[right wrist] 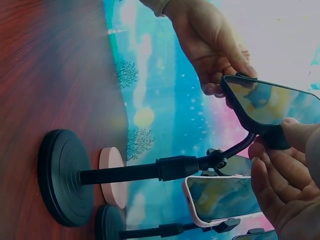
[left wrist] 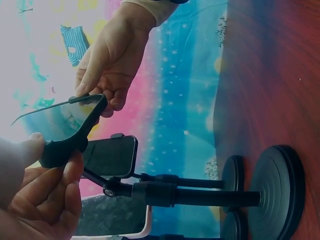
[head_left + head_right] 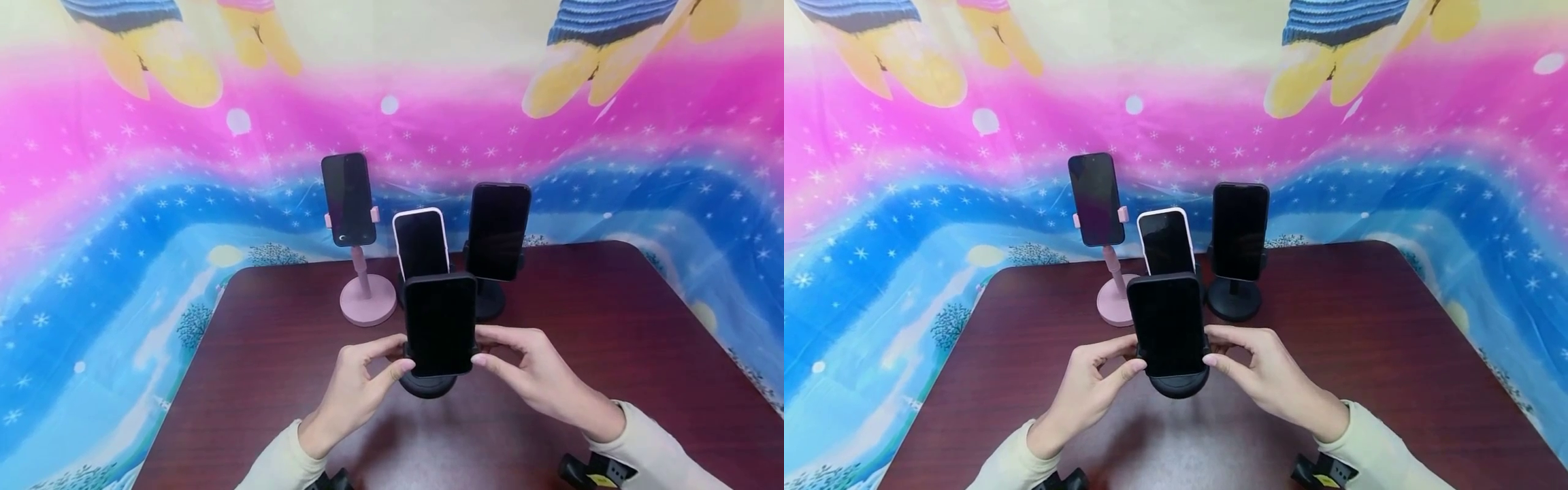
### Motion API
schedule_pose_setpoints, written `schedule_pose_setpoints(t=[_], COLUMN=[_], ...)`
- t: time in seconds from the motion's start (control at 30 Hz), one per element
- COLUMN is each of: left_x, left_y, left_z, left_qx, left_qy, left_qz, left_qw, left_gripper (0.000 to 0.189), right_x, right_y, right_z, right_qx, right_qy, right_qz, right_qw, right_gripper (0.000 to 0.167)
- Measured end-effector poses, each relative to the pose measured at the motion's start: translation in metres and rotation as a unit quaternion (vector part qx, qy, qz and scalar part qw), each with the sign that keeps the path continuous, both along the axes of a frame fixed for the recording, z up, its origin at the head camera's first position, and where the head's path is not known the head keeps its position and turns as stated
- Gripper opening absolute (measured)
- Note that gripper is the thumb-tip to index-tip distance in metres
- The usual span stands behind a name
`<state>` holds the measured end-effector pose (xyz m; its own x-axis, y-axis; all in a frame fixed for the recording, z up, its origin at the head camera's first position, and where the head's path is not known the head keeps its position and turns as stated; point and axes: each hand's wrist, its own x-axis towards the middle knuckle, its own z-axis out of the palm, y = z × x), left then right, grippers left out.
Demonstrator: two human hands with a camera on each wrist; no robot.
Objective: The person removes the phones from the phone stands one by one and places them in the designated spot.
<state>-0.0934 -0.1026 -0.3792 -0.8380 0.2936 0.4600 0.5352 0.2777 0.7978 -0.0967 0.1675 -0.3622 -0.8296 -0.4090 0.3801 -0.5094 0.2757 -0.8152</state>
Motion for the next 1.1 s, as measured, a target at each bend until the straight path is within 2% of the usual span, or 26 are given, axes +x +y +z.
schedule_pose_setpoints(t=[0.27,0.43,0.7,0.9,1.1], left_x=[0.004,0.005,0.005,0.006,0.006], left_y=[-0.001,-0.001,0.002,0.003,0.003], left_z=[0.002,0.002,0.0,0.0,0.0], left_qx=[-0.003,-0.001,0.014,0.021,0.023], left_qy=[-0.02,-0.022,-0.031,-0.036,-0.04], left_qz=[0.004,0.007,0.003,0.001,0.0], left_qw=[0.9998,0.9997,0.9994,0.9991,0.9989], left_gripper=[0.026,0.026,0.026,0.027,0.027], right_x=[0.0,-0.001,0.0,-0.004,-0.011], right_y=[-0.001,0.001,0.001,-0.006,-0.014], right_z=[-0.002,-0.002,0.004,0.015,0.024], right_qx=[0.009,0.016,0.05,-0.024,-0.087], right_qy=[0.033,0.031,0.017,-0.01,-0.031], right_qz=[0.004,0.007,-0.032,-0.002,0.029], right_qw=[0.9994,0.9994,0.9981,0.9996,0.9953], right_gripper=[0.038,0.041,0.051,0.059,0.054])
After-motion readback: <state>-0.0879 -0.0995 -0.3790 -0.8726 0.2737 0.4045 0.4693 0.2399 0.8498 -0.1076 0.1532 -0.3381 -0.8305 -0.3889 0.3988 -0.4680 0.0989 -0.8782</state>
